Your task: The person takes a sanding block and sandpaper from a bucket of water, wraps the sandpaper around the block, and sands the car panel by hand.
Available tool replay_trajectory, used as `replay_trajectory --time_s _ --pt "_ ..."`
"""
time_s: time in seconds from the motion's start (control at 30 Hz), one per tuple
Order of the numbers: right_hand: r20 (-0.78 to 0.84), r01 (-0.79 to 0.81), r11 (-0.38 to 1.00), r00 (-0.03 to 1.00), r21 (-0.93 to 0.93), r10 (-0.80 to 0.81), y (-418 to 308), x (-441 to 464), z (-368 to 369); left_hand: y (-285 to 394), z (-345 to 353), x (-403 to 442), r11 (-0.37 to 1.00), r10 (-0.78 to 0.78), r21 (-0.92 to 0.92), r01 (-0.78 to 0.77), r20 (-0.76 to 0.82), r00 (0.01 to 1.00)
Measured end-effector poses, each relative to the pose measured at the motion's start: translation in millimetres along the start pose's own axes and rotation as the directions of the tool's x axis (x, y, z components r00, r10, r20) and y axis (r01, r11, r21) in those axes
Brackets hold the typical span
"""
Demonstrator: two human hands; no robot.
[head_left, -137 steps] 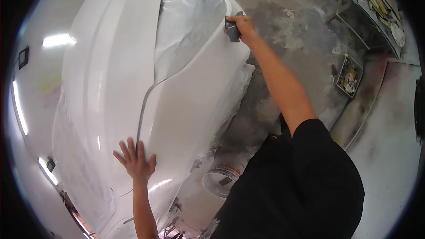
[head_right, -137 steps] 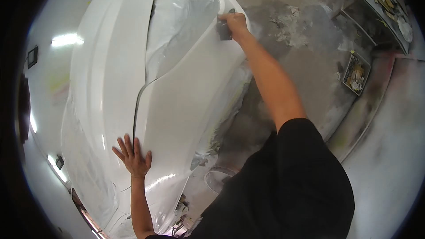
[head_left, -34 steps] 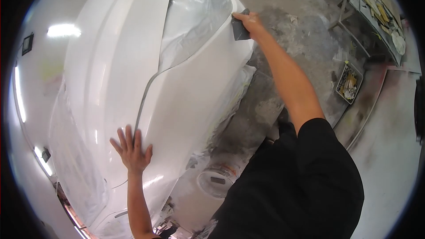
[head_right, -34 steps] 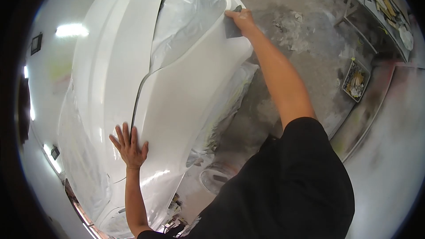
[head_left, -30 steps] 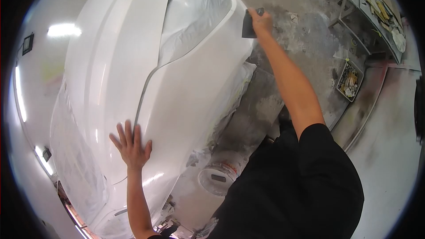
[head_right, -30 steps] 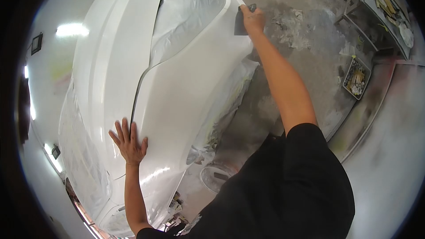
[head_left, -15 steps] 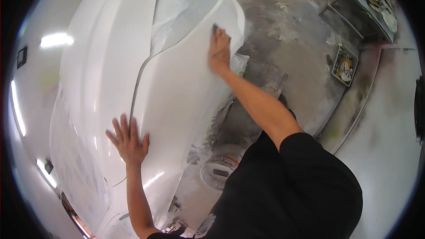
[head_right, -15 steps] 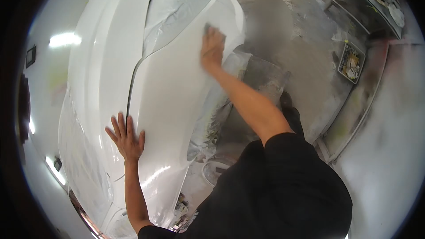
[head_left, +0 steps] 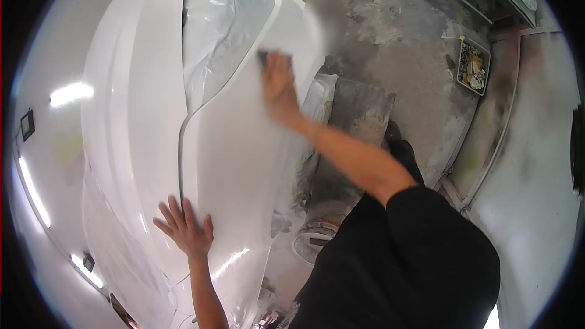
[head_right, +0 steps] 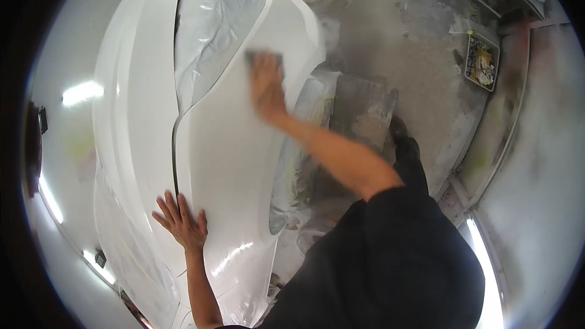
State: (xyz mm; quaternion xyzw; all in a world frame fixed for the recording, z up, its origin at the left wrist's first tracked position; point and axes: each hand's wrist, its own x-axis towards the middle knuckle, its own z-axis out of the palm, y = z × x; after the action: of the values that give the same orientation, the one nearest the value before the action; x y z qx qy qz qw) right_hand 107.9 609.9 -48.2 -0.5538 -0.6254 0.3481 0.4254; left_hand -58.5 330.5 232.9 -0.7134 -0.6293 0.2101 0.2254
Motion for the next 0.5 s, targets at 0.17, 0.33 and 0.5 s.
replay_trajectory --time_s 0.17,0.33,0.5 --pt "0.038 -0.023 0.962 0.999 0.271 0.013 42.8 63.6 -1.4 1.8 -4.9 3.6 0.999 -0.005 -0.051 0.004 -0.021 1.000" --pt "0.053 -0.232 0.930 0.973 0.284 0.226 113.0 125.3 -12.5 2.7 -5.9 1.3 0.999 -0.018 -0.034 0.018 0.001 1.000" --pt "0.335 -0.471 0.597 0.882 0.649 0.332 127.4 95.6 -88.7 1.3 -4.3 2.7 1.000 -0.017 -0.026 0.016 -0.020 1.000"
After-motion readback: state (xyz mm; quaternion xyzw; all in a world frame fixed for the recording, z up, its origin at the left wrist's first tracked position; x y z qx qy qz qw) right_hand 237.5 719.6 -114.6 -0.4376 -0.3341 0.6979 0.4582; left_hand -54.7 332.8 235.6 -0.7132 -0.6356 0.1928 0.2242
